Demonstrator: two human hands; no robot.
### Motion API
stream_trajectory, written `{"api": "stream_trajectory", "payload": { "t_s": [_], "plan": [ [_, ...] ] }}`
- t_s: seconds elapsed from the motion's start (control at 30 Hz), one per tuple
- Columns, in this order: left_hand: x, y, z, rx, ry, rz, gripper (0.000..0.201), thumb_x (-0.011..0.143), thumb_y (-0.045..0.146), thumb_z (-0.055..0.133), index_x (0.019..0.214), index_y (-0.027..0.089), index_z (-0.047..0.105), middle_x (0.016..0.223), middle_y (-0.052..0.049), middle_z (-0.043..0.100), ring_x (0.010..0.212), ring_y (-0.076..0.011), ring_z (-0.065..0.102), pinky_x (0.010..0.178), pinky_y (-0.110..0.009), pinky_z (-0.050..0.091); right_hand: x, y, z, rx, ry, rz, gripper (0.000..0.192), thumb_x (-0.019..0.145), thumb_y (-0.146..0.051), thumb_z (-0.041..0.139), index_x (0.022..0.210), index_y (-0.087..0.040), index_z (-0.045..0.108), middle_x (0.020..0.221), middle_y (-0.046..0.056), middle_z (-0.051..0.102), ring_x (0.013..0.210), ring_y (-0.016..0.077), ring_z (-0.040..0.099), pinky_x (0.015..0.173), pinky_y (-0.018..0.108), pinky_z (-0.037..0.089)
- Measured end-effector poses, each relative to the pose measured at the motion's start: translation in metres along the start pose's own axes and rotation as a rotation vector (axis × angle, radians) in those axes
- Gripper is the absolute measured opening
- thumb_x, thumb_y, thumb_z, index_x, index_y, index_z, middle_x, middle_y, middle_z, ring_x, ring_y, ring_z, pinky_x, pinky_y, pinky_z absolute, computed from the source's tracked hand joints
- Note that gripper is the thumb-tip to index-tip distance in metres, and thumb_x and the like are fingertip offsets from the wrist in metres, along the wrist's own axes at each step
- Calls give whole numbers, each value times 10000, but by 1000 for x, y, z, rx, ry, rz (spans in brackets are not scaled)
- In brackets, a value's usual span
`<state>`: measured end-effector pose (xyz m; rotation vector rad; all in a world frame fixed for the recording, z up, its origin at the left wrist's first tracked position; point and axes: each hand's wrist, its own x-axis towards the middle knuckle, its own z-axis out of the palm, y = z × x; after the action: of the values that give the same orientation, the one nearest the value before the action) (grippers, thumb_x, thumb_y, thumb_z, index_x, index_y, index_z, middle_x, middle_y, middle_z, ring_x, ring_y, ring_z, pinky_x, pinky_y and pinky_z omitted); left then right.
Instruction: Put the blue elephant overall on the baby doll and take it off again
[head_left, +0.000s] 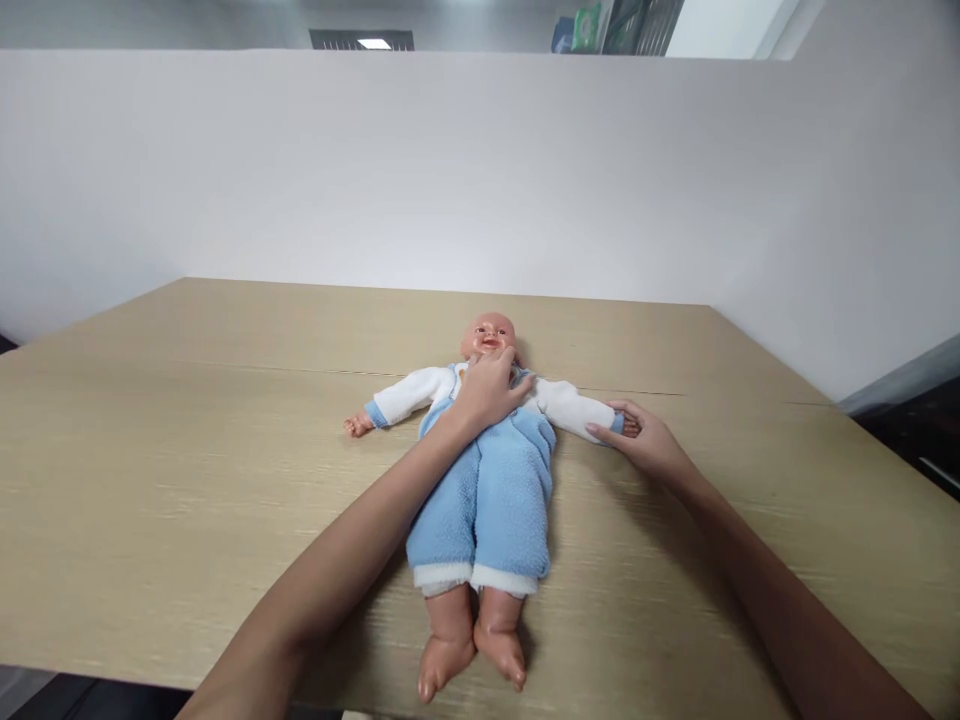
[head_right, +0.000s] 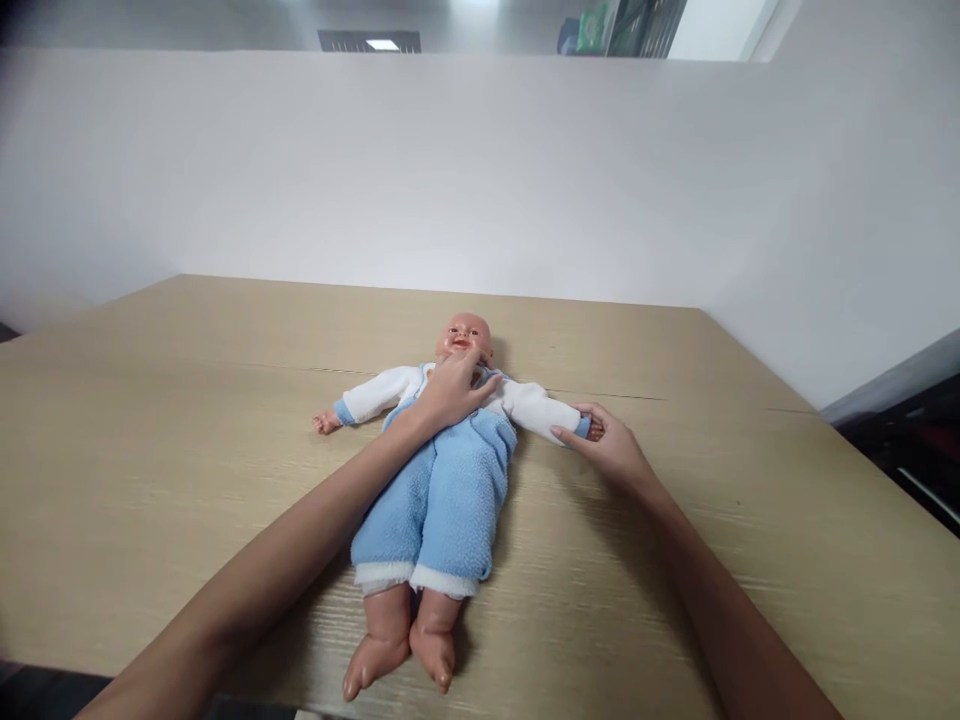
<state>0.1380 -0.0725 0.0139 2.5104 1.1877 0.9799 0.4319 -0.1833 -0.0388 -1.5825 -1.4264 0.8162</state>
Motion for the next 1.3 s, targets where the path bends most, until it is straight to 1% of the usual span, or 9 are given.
{"api": "stream_trajectory", "payload": {
  "t_s": [0.07, 0.2, 0.3, 0.43, 0.53, 0.63, 0.73, 0.97, 1.3],
  "plan": [
    [0, 3, -4, 121, 35, 5, 249, 1067, 427, 579, 1152, 201, 638, 1098, -137, 744, 1172, -344, 639, 1055, -506, 414, -2, -1, 4, -143, 80, -95, 576, 835, -611, 821, 1262, -244, 702, 1217, 136, 793, 1081, 361, 760, 1004, 553, 601],
    [-3, 9, -16, 276, 124, 12, 279, 1067, 445, 577, 1164, 190, 635, 1291, -202, 686, 1317, -396, 550, 1074, -548, 383, -14, -25, 20, -474, 349, -436, 555, 879, -517, 773, 1340, -224, 672, 1387, 180, 697, 1334, 436, 611, 1193, 672, 413],
    [-13, 14, -29, 261, 175, 28, 292, 1078, 459, 558, 1218, 213, 630, 1332, -179, 661, 1292, -379, 545, 1051, -533, 403, -28, -52, 43, -352, 278, -537, 485, 977, -456, 697, 1417, -267, 618, 1433, 149, 670, 1372, 381, 597, 1214, 596, 422],
    [-38, 4, -50, 149, 216, 24, 285, 1095, 445, 523, 1239, 215, 610, 1274, -141, 663, 1206, -325, 574, 1068, -482, 432, -31, -66, 75, 79, -24, -363, 361, 1061, -535, 594, 1333, -300, 634, 1349, 101, 717, 1259, 305, 689, 1120, 475, 523],
    [-62, -23, -63, 63, 219, -88, 233, 1104, 438, 503, 1115, 222, 590, 1126, -103, 681, 1084, -289, 611, 996, -437, 463, -18, -61, 85, 153, -87, -268, 357, 1054, -601, 581, 1150, -273, 683, 1133, 61, 743, 1087, 280, 697, 1012, 427, 525],
    [-87, -53, -70, 6, 149, -224, 297, 1120, 487, 446, 995, 240, 554, 987, -67, 680, 962, -274, 614, 886, -419, 459, -5, -56, 85, 138, -129, -250, 385, 1015, -613, 642, 881, -254, 676, 876, 11, 672, 886, 248, 598, 906, 391, 466],
    [-108, -71, -72, 0, 62, -240, 385, 1135, 515, 367, 900, 251, 518, 908, -56, 658, 944, -283, 592, 872, -426, 436, 0, -57, 86, 233, -169, -228, 409, 967, -602, 710, 774, -246, 652, 809, 1, 627, 847, 238, 538, 884, 380, 426],
    [-120, -80, -74, -149, -77, -182, 417, 1137, 541, 323, 939, 241, 535, 951, -29, 653, 932, -246, 580, 976, -424, 424, -1, -56, 105, 556, -58, -159, 401, 936, -633, 674, 847, -277, 511, 834, -19, 528, 806, 211, 502, 823, 350, 455],
    [-121, -92, -83, -297, -200, -138, 375, 1086, 569, 413, 1090, 250, 609, 1080, -53, 688, 1058, -269, 582, 1086, -436, 409, 3, -40, 114, 598, -78, -41, 491, 815, -666, 842, 1068, -294, 647, 983, -12, 662, 936, 224, 616, 894, 345, 506]
  ]
}}
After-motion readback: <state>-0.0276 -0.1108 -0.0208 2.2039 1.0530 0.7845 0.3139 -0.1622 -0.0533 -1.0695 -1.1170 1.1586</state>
